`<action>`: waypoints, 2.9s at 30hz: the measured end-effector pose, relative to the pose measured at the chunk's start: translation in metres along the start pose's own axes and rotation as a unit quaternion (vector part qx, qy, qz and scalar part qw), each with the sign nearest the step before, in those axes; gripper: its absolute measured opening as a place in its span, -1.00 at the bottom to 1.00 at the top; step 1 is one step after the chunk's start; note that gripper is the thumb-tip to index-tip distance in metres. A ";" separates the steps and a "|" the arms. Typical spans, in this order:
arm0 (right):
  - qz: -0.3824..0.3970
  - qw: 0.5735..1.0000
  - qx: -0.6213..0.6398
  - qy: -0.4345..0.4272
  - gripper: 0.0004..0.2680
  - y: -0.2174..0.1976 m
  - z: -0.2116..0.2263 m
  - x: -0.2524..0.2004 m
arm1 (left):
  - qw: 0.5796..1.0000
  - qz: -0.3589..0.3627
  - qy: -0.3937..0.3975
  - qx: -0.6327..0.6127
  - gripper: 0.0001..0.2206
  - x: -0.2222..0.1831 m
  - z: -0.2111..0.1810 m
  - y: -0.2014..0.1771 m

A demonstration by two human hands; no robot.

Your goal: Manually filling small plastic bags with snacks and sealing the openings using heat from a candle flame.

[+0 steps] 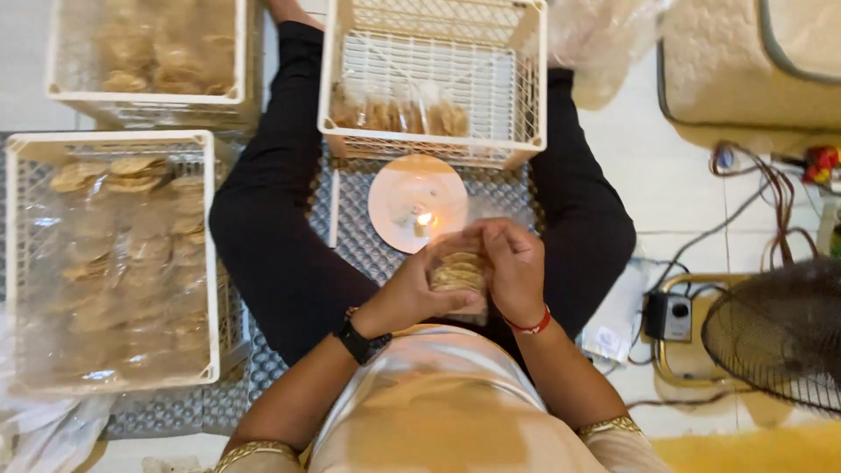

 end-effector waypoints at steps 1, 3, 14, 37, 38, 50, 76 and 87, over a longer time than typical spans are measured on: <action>-0.008 1.000 0.000 0.005 -0.78 -0.011 -0.003 0.002 | 1.000 0.007 -0.006 -0.002 -0.24 -0.003 -0.003 -0.001; 0.001 0.989 0.145 0.030 -0.70 -0.025 -0.013 0.012 | 0.993 0.044 -0.092 0.066 -0.29 -0.009 -0.008 -0.009; 0.254 0.828 -0.435 -0.245 -0.71 0.008 0.106 0.037 | 0.977 0.069 -0.175 0.104 -0.32 -0.017 -0.034 -0.008; 0.201 0.967 -0.140 -0.075 -0.88 -0.010 0.018 0.039 | 0.994 -0.047 -0.087 0.045 -0.36 -0.030 0.000 -0.035; 0.169 0.974 -0.126 -0.082 -0.86 -0.011 0.023 0.040 | 0.995 -0.044 -0.084 0.036 -0.39 -0.029 -0.001 -0.034; 0.292 0.934 -0.197 -0.065 -0.88 0.008 0.004 -0.011 | 0.980 -0.200 -0.001 -0.001 -0.40 -0.030 -0.018 -0.045; 0.077 0.992 -0.039 -0.092 -0.91 0.009 0.039 -0.007 | 0.960 -0.211 0.146 0.111 -0.79 -0.030 -0.047 -0.032; 0.079 0.993 0.051 -0.071 -0.92 0.001 0.034 -0.016 | 0.919 -0.309 0.166 0.179 -0.88 -0.036 -0.075 -0.018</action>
Point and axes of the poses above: each hand's wrist, its own x-axis towards the middle knuckle, its own y-axis out of the palm, z = x × y, the point moved 3 cm from there along x, towards the middle knuckle, and after that the axes turned 6 degrees about z, right-handed, at the moved point
